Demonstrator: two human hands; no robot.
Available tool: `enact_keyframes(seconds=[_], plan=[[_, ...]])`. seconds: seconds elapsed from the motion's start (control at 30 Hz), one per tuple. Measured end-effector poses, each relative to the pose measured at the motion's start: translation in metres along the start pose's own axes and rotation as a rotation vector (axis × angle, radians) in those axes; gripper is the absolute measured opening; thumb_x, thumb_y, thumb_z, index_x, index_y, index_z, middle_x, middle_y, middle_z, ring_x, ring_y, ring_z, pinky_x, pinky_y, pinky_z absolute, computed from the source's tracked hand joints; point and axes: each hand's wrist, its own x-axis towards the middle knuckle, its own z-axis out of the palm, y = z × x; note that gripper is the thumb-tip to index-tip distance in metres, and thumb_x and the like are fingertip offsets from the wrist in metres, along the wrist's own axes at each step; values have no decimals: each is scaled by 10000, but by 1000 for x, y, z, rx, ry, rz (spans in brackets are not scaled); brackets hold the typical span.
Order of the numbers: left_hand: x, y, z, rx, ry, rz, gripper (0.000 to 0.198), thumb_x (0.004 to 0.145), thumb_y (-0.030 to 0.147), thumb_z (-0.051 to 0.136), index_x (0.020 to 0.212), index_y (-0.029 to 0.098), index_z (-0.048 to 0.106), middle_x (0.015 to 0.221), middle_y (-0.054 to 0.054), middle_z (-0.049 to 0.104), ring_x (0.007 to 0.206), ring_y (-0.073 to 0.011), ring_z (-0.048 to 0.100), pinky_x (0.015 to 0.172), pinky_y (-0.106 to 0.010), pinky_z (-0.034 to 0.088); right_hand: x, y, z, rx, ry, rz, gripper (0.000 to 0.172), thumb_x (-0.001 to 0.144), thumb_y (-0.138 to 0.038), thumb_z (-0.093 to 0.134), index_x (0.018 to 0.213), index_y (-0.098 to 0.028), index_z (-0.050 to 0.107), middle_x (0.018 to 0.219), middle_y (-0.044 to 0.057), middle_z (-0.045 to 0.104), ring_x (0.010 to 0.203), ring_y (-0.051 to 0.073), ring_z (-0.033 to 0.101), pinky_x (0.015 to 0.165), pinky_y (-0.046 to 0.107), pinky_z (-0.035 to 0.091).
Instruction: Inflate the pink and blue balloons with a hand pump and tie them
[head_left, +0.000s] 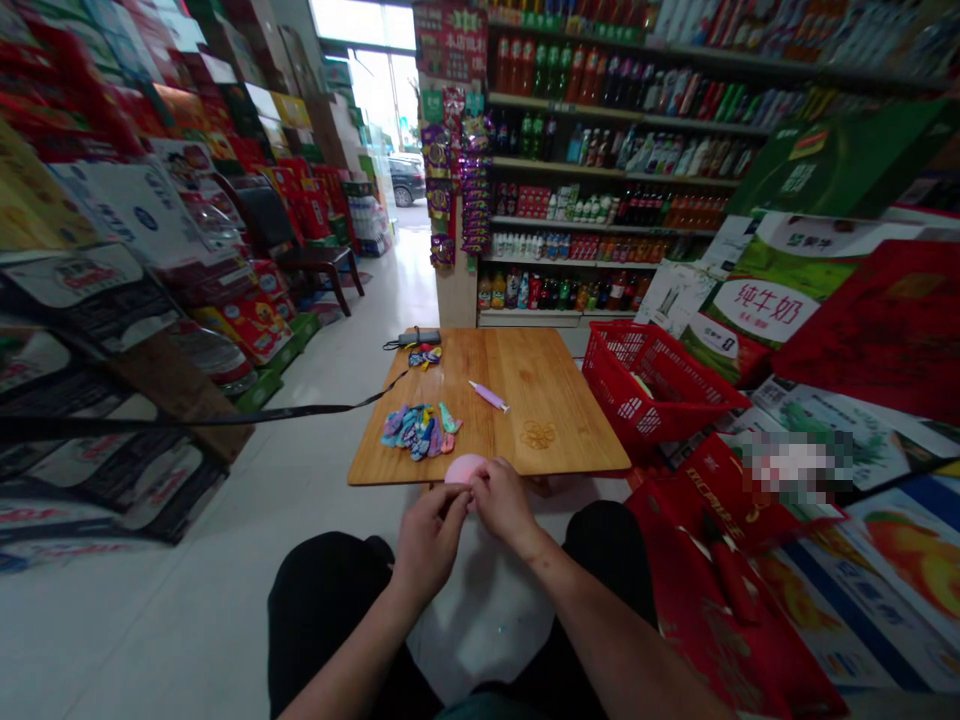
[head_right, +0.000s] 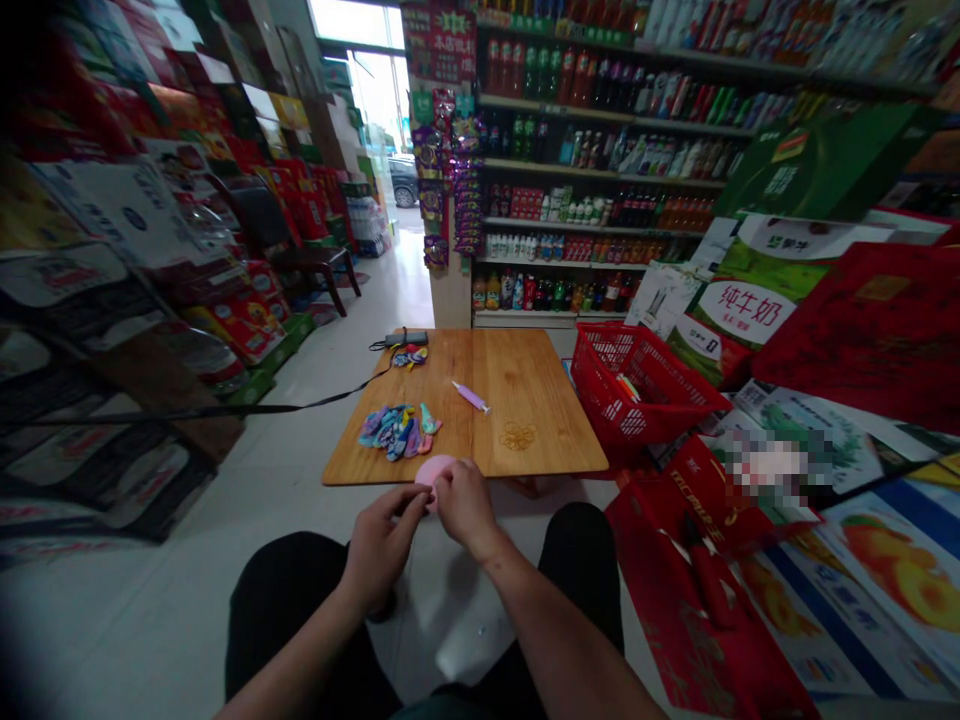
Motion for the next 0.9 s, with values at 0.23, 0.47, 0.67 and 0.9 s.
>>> enact_keyframes(seconds=[0.23,0.47,0.67,0.9], plan=[[18,-16,-17,302,-241,340,463,845,202,681,1292,321,709,1333,-84,668,1378,-351,496,1246,-578,119,-2,-5,-8,393,-283,117,129,854,-187,592,755,-163,671,764,32,679,700,157,585,662,269,404],[31,-21,-19,262,-273,246,277,845,270,728,1109,328,786,1109,-83,755,1095,-301,674,1241,-556,135,-4,5,-16,822,-467,374,214,773,-352,702,748,-144,656,627,-21,545,531,82,410,538,233,308],[41,-24,-17,191,-222,135,113,807,276,765,902,313,813,926,-60,772,915,-266,699,1246,-518,168,0,13,-7,884,-455,438,276,740,-353,735,653,-159,559,580,-50,455,500,63,353,505,232,258],[56,-40,-29,452,-257,240,171,958,346,604,976,285,764,955,-2,761,909,-207,705,1247,-518,197,54,36,-1,392,-672,239,210,867,-328,630,761,-151,669,670,1,602,582,102,532,587,233,422]])
